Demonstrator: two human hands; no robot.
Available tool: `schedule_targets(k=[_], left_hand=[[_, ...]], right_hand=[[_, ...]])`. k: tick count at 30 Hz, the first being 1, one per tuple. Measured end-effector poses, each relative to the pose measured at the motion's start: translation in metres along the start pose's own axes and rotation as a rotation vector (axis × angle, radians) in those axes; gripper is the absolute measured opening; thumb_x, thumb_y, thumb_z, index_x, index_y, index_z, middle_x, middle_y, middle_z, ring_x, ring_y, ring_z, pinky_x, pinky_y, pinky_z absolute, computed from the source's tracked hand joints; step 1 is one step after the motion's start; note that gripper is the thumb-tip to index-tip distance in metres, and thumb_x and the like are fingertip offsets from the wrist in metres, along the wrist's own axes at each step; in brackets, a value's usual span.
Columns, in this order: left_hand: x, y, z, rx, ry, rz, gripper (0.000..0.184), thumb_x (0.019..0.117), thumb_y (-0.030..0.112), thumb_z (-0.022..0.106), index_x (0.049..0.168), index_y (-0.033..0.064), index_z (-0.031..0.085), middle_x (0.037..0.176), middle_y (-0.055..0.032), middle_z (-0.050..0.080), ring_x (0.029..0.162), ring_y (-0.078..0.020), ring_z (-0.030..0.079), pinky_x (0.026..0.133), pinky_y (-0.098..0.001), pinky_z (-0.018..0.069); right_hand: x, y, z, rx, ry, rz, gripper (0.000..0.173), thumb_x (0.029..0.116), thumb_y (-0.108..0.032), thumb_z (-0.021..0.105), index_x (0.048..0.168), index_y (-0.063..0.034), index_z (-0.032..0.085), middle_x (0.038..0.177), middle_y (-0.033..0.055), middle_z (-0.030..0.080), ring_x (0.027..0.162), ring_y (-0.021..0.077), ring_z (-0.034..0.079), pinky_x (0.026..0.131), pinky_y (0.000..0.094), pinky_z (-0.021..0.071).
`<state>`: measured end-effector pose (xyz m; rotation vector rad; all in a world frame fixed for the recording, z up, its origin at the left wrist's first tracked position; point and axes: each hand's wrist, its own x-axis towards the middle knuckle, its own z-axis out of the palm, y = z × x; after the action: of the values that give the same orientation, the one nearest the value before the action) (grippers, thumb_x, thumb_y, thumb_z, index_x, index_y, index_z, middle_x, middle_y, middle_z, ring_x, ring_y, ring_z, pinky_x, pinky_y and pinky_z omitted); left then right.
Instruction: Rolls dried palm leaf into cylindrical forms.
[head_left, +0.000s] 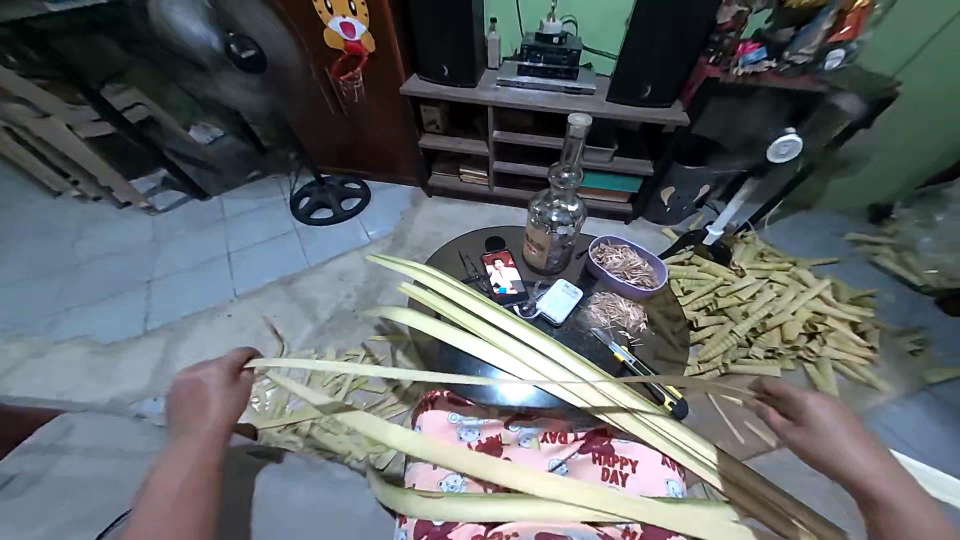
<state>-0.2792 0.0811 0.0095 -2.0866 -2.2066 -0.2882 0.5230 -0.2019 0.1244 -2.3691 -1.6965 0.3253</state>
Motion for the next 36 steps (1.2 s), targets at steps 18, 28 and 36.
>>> schedule_targets(k=[18, 28, 36], left_hand=[[-0.172, 0.262, 0.041, -0.352, -0.291, 0.936, 0.015, 0.0949, 0.043, 0.065, 0.096, 0.0289, 0.069, 0.129, 0.0102, 0.065, 0.127, -0.0117, 0.057, 0.114, -0.0464, 0.0401], [-0.174, 0.265, 0.032, -0.362, -0.223, 0.884, 0.028, 0.0982, 0.042, 0.062, 0.122, 0.0288, 0.069, 0.12, 0.0103, 0.071, 0.118, -0.0078, 0.064, 0.106, -0.034, 0.0497], [-0.15, 0.277, -0.01, -0.565, -0.194, 0.889, 0.029, 0.0965, 0.039, 0.065, 0.119, 0.0213, 0.071, 0.115, 0.0049, 0.072, 0.111, -0.0122, 0.067, 0.101, -0.0362, 0.0529]], right_hand=[[-0.067, -0.096, 0.131, -0.137, -0.534, -0.179, 0.036, 0.0827, -0.042, 0.079, 0.104, -0.0138, 0.072, 0.094, 0.0109, 0.075, 0.089, 0.0337, 0.072, 0.077, 0.0629, 0.0567], [-0.057, -0.097, 0.119, -0.17, -0.522, -0.2, 0.032, 0.0822, -0.029, 0.08, 0.109, -0.0141, 0.07, 0.095, 0.0108, 0.073, 0.089, 0.0343, 0.071, 0.074, 0.062, 0.0566], [-0.037, -0.134, 0.052, -0.029, -0.543, -0.227, 0.031, 0.0839, -0.014, 0.081, 0.11, -0.004, 0.068, 0.095, 0.0218, 0.069, 0.09, 0.0445, 0.069, 0.076, 0.0684, 0.0536]])
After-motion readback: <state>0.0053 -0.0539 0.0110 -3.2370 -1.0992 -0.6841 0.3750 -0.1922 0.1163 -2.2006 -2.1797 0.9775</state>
